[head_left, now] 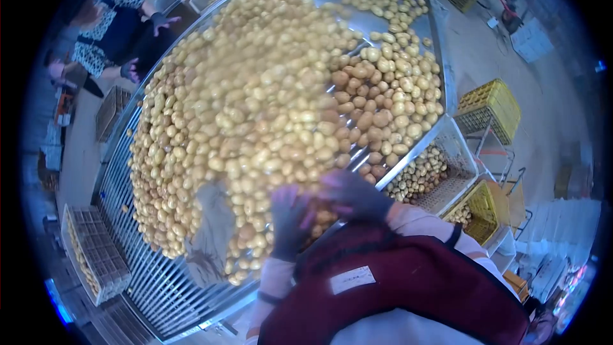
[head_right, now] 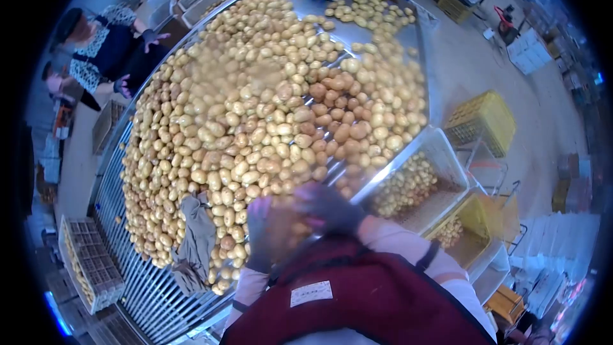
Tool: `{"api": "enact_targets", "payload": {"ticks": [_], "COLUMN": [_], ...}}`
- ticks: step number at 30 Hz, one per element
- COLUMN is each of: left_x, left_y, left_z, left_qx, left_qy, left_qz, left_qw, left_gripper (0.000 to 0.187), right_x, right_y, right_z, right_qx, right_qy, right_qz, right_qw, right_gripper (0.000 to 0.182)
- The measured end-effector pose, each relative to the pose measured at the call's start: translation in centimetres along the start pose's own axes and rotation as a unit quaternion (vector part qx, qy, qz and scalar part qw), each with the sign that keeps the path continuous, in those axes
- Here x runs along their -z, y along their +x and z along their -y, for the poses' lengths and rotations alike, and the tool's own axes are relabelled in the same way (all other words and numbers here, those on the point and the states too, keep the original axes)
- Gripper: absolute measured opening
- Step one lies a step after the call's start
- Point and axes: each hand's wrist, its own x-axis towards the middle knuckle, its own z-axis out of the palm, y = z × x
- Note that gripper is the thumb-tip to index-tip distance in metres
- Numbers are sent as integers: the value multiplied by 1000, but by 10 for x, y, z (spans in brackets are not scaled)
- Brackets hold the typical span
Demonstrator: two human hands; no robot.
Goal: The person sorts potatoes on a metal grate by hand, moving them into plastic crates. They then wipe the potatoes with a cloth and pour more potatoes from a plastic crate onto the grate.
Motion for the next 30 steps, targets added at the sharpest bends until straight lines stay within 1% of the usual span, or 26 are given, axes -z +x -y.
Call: {"api": "enact_targets", "payload": {"ticks": [2, 3, 4, 5, 6, 7, 10, 11, 12, 14, 15, 16, 17, 18, 19, 20, 21, 22, 23, 24, 25, 26, 27, 28, 29, 30], "left_x": [4, 2, -3, -9, -14, -17, 0, 11, 19, 25, 17, -2, -23, -41, -41, -42, -30, -24, -29, -39, -39, -37, -31, -32, -33, -44], "left_y": [-2, -7, -11, -16, -19, -23, -12, -4, 1, 9, 7, 1, -5, -11, -11, -11, -3, 0, -4, -7, -9, -9, -11, -14, -18, -27], "left_z": [1, 13, 24, 35, 45, 55, 70, 64, 57, 42, 31, 16, 0, -12, -15, -19, -19, -19, -18, -15, -14, -14, -14, -16, -18, -27], "left_qx": [22, 28, 56, 84, 131, 173, 177, 165, 148, 110, 138, 165, 190, 212, 182, 152, 65, -26, -4, 19, 23, 26, 11, 52, 85, 172], "left_qy": [40, 63, 63, 61, 37, 14, 131, 146, 92, -16, -130, -242, -350, -453, -424, -395, -222, -41, -53, -64, -80, -97, -119, -230, -339, -519], "left_qz": [44, 43, 18, -8, -55, -102, -136, -138, -107, -43, -18, 7, 30, 52, 74, 93, 111, 123, 140, 155, 138, 122, 76, 42, -1, -29], "left_qw": [998, 997, 996, 995, 989, 979, 966, 966, 979, 993, 982, 956, 917, 865, 884, 901, 966, 991, 989, 986, 987, 987, 990, 971, 937, 837], "left_gripper": [44, 43, 42, 41, 40, 40, 26, 24, 28, 35, 34, 34, 33, 33, 32, 31, 31, 30, 30, 30, 30, 29, 29, 28, 28, 28], "right_x": [-10, -15, -20, -25, -24, -7, 21, 22, 20, 23, 30, 34, 41, 51, 54, 49, 40, 28, 14, -9, -38, -49, -54, -57, -55, -51], "right_y": [13, 19, 22, 22, 20, 11, 24, 28, 33, 45, 54, 57, 60, 66, 67, 63, 58, 53, 48, 38, 27, 29, 29, 30, 33, 33], "right_z": [-6, -11, -22, -36, -47, -64, -70, -79, -93, -123, -137, -145, -136, -114, -96, -80, -63, -49, -37, -32, -33, -27, -26, -26, -22, -19], "right_qx": [18, 27, -6, -39, -72, 34, -117, -126, -137, -212, -275, -333, -324, -315, -306, -231, -154, -152, -148, -151, -153, -155, -166, -177, -190, -191], "right_qy": [-4, -7, -46, -85, -124, -80, -63, -90, -117, -64, 16, 97, 78, 60, 41, -14, -70, -82, -94, -121, -147, -173, -179, -186, -192, -141], "right_qz": [52, 77, 153, 230, 304, 138, 18, -24, -68, -157, -200, -240, -214, -187, -158, -92, -27, 64, 156, 153, 149, 143, 151, 158, 165, 149], "right_qw": [998, 997, 987, 969, 942, 987, 991, 988, 981, 962, 940, 907, 918, 929, 938, 969, 985, 983, 972, 969, 966, 962, 958, 954, 948, 960], "right_gripper": [33, 32, 32, 33, 34, 34, 30, 28, 26, 26, 28, 30, 29, 28, 27, 26, 25, 27, 29, 30, 31, 32, 32, 33, 33, 31]}}
